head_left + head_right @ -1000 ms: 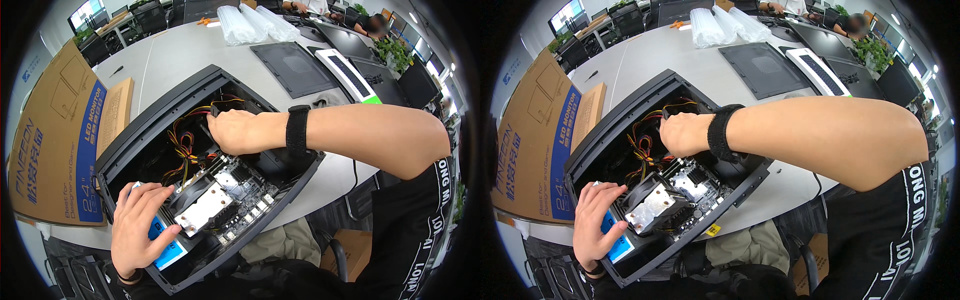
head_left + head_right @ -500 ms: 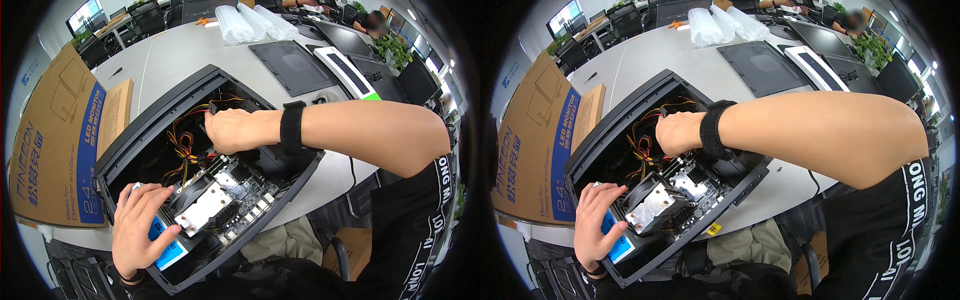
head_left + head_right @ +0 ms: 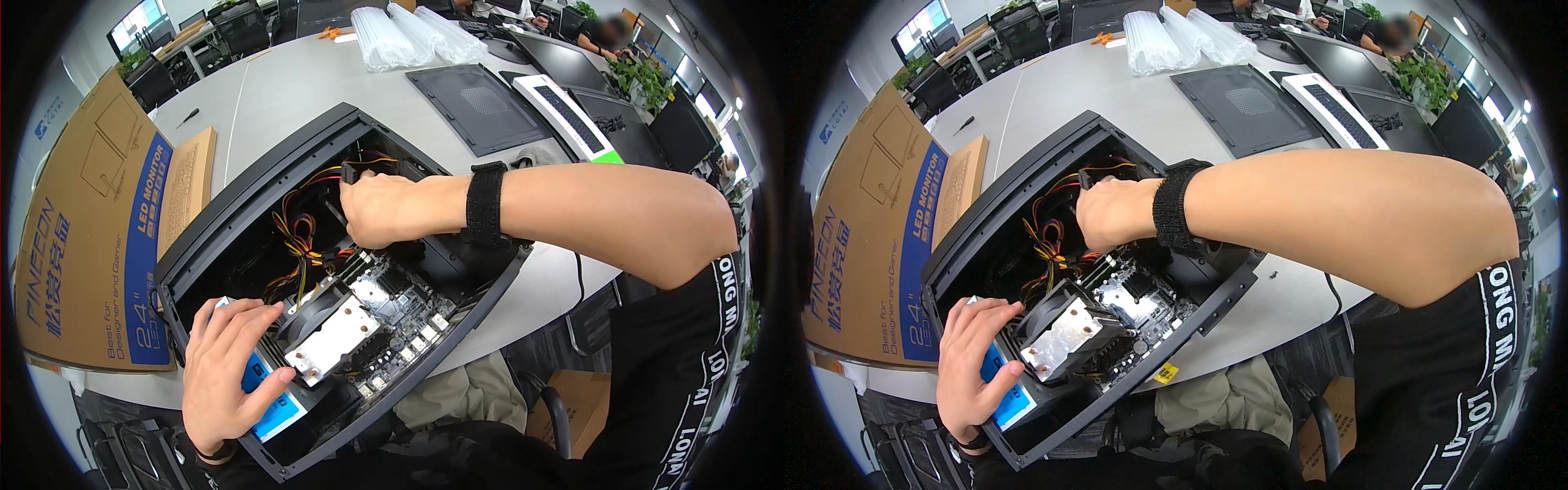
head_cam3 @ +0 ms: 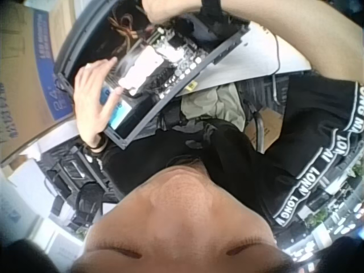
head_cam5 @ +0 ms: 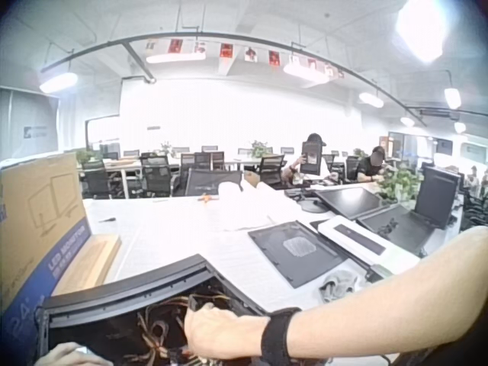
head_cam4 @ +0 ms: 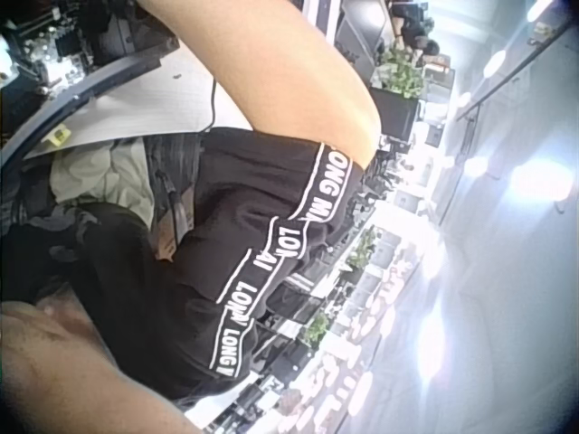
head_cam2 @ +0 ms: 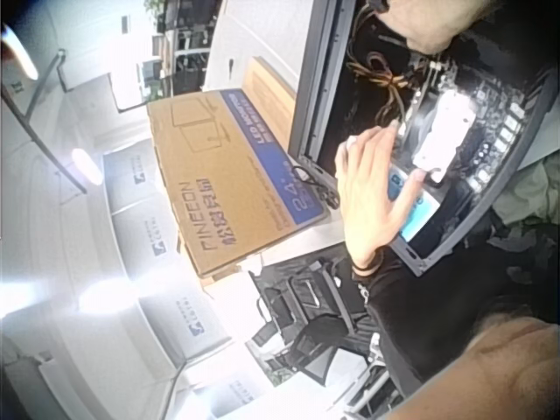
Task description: Disassemble computer components including the motherboard and power supply from a desktop case.
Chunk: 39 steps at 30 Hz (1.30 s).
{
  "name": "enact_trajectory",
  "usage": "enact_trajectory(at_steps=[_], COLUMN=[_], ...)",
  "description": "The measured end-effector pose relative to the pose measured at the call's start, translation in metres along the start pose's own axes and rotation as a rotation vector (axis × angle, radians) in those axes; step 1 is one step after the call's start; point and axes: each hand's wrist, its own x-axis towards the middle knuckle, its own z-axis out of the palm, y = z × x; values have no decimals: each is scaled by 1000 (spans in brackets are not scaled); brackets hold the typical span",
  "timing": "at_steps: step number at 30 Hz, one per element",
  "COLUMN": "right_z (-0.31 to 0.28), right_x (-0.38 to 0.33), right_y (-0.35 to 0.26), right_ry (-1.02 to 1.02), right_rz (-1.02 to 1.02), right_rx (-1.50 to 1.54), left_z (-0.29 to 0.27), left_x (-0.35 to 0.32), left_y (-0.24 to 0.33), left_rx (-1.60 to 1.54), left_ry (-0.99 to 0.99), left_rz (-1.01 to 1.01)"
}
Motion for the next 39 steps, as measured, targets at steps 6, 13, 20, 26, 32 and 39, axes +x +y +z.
enact_trajectory(at_steps=[6,13,20,26,32,39], right_z=[-15,-6,5,15,21,22], right_x=[-5,-8,8,22,26,27], right_y=[2,-7,0,-1,5,11], right_ry=[-143,-301,-231,-184,-122,-116], right_rz=[-4,11,-34,92,36,-15], right_rx=[-130,-413,-303,-98,-20,-6], left_z=[1,1,1,1,-1,-1], left_x=[1,0,-1,-1,-1,0], left_y=[-1,-2,-1,0,0,-1], left_rx=[-7,-8,-1,1,2,-19], left_ry=[6,11,7,-4,-9,-2], left_rz=[11,22,12,11,14,34])
